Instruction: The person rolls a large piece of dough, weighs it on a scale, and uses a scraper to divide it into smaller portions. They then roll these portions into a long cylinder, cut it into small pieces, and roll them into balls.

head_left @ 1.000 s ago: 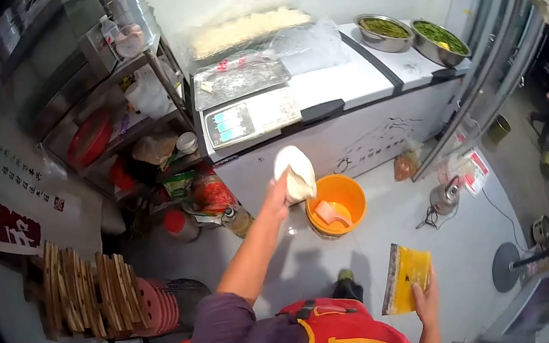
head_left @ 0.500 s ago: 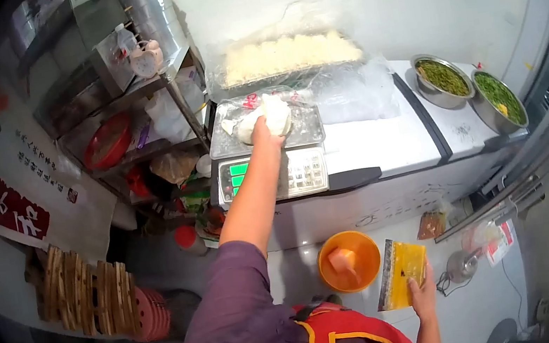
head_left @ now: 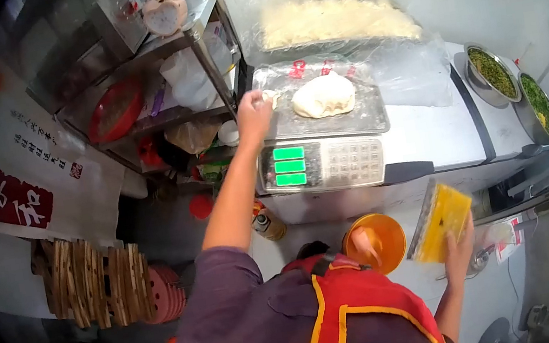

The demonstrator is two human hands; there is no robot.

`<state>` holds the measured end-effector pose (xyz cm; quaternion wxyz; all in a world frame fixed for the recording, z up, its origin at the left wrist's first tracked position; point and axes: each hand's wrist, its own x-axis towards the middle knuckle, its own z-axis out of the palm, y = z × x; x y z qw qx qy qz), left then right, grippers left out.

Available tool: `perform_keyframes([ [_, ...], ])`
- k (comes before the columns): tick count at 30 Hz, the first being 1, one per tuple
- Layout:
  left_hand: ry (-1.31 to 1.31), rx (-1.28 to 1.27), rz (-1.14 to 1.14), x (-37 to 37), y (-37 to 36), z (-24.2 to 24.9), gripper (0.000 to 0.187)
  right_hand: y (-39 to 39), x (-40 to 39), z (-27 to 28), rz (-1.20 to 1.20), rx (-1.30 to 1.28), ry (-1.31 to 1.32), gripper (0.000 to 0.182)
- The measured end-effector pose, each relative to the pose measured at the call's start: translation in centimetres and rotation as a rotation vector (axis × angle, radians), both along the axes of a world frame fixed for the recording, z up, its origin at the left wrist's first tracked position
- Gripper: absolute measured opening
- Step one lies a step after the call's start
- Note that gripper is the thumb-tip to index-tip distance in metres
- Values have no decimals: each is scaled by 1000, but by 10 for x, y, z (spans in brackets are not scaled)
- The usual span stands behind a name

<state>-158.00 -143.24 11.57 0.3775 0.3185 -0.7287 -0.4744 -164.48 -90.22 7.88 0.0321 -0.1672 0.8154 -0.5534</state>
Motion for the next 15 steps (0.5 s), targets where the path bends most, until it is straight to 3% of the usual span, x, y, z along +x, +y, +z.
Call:
perform_keyframes([
  [2, -235, -397, 40, 5, -26, 10, 40, -34, -5, 16, 0, 3, 72, 63],
  [5, -352, -745, -67, -3, -54, 0, 45, -88, -11, 44, 35, 2, 194, 60],
  [11, -640, -861, -301, -20, -64, -12, 43, -169, -16, 102, 172, -105, 240, 61],
  [15, -573, -788, -328, -19, -72, -19, 31, -207, -16, 124, 245, -69, 343, 63],
])
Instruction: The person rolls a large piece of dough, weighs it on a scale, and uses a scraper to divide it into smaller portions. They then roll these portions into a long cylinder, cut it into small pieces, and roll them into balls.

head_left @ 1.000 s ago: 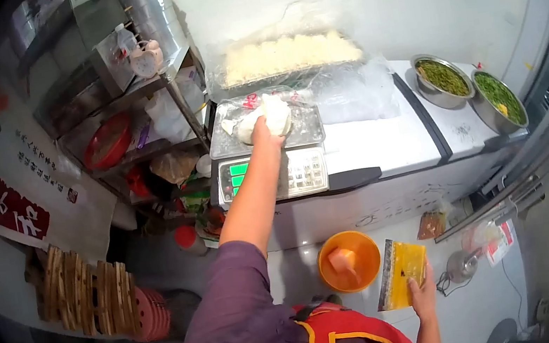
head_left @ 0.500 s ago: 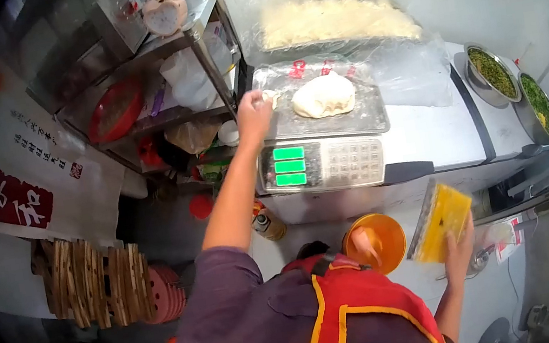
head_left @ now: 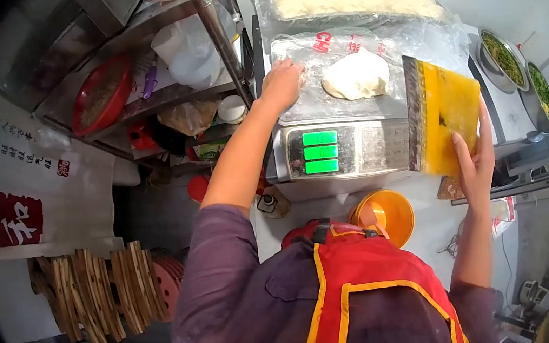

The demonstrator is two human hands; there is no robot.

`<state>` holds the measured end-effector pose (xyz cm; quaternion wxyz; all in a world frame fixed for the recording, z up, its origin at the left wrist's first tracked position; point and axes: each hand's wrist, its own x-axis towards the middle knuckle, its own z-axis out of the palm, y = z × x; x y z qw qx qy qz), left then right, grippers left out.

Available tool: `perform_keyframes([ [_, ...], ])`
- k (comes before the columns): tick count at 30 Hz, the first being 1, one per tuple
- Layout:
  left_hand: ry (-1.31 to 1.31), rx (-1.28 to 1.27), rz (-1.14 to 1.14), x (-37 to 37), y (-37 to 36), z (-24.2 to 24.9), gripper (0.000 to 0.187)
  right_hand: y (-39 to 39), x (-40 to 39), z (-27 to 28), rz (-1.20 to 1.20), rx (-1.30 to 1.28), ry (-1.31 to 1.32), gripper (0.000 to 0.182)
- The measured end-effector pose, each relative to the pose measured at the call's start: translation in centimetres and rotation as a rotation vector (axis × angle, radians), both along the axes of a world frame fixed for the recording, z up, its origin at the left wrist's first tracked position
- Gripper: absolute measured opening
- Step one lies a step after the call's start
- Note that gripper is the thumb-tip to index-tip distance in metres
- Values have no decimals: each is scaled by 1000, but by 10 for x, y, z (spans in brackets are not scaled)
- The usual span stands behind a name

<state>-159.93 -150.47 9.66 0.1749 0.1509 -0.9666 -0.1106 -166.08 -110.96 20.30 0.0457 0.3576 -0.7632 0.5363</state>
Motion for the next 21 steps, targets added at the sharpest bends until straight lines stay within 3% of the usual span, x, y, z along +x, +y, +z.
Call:
perform_keyframes([
  [2, 100, 39, 29, 4, 5, 9, 26, -12, -6, 4, 23, 27, 81, 63],
  [5, 169, 506, 129, 17, 14, 45, 25, -33, -3, 21, 94, 114, -78, 63],
  [8, 309, 1254, 90, 13, 10, 31, 24, -56, -9, 23, 104, 335, 81, 66],
  [9, 330, 1360, 56, 12, 11, 26, 23, -65, -14, 19, 156, 307, 194, 67],
  [12, 394, 1577, 27, 13, 23, 27, 19, -84, -15, 28, 198, 433, 137, 67],
  [17, 411, 1395, -11, 11, 28, 16, 17, -99, -23, 30, 215, 499, 199, 69],
  [21, 482, 1269, -32, 4, 36, 4, 26, -104, -24, 33, 229, 542, 192, 70],
])
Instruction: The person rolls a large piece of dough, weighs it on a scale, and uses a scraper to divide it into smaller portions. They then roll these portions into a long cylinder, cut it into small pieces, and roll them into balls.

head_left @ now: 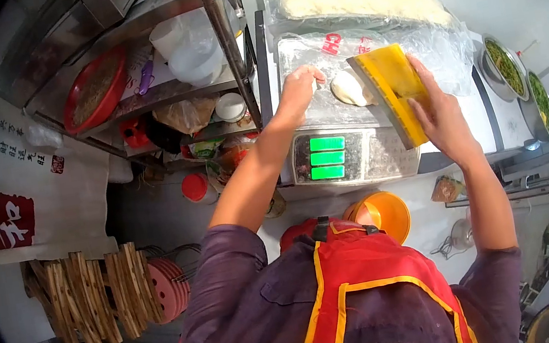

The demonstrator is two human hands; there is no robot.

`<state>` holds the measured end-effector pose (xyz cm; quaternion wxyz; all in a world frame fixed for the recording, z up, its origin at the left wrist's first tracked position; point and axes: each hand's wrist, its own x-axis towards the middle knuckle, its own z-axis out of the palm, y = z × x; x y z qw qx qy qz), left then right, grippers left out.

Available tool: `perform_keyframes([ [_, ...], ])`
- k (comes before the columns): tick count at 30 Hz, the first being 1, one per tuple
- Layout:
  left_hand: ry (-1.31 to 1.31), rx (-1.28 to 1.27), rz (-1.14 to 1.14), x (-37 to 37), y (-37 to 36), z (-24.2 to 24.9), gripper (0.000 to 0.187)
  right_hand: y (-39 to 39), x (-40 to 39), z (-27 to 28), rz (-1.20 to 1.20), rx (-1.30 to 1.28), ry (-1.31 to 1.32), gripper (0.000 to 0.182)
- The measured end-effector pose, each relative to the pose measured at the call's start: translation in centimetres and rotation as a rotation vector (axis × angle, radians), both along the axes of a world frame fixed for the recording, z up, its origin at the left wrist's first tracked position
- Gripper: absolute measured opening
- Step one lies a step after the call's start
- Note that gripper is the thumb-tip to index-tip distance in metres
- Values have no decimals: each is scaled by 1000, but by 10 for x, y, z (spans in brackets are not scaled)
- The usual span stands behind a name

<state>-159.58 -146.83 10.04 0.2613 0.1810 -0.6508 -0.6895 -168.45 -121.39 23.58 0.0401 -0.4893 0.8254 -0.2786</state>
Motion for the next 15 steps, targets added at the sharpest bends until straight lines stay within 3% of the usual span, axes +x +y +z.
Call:
perform_keyframes([
  [3, -114, 76, 6, -10, 2, -2, 30, -6, -2, -2, 13, 17, 21, 71],
  [6, -162, -107, 89, -21, 1, -20, 32, -14, -5, -7, 57, -32, 87, 72],
  [9, -239, -494, 127, -16, 20, -5, 35, -23, -4, -5, 45, 21, 93, 74],
  [15, -311, -793, 82, -15, 32, 1, 48, -37, -7, -9, 105, 135, 128, 76],
])
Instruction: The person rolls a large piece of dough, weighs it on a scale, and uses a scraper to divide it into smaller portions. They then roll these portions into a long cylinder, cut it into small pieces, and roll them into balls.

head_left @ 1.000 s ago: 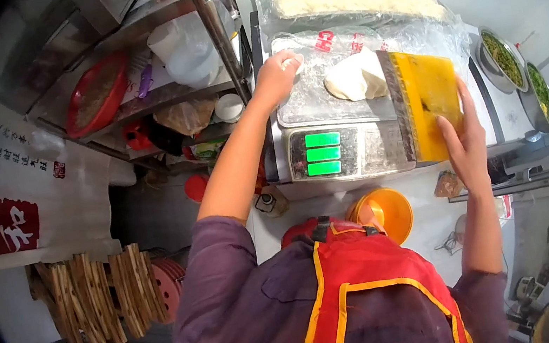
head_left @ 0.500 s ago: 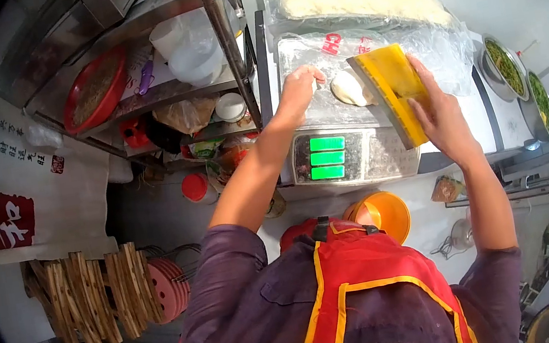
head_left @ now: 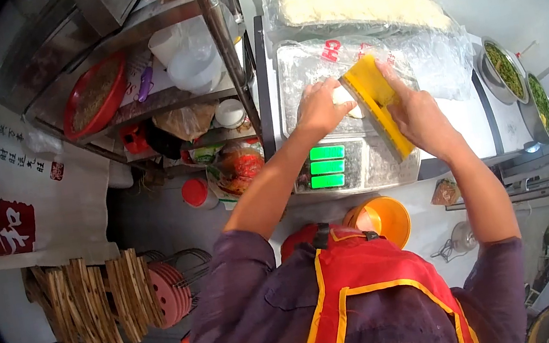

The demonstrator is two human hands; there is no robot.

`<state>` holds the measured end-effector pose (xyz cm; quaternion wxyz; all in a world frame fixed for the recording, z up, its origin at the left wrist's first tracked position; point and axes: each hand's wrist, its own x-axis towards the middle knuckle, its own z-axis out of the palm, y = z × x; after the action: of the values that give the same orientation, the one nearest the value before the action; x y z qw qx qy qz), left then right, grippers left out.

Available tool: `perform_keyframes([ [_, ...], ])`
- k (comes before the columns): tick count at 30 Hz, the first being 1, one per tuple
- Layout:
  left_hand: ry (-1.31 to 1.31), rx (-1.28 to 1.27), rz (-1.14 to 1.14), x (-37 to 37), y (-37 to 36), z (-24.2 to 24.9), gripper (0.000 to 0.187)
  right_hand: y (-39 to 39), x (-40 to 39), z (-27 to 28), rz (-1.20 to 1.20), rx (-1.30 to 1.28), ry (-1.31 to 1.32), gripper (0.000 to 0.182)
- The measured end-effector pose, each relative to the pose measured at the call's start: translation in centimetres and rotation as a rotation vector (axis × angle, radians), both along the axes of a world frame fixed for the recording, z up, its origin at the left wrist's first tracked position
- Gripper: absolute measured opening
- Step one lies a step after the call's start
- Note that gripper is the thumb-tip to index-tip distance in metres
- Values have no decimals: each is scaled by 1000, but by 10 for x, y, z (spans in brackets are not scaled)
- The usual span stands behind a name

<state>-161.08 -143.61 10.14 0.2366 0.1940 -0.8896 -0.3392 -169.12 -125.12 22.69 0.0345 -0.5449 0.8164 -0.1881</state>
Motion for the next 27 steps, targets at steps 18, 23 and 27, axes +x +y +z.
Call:
perform_keyframes([
  [18, 183, 79, 207, 12, 7, -17, 27, 15, 13, 35, 44, 297, -29, 78],
  [23, 604, 446, 305, 38, -20, 8, 18, 69, -1, 48, -39, 161, -218, 76],
  [27, 775, 1062, 139, 59, -37, 53, 27, 77, -7, 43, -101, -106, -266, 72],
])
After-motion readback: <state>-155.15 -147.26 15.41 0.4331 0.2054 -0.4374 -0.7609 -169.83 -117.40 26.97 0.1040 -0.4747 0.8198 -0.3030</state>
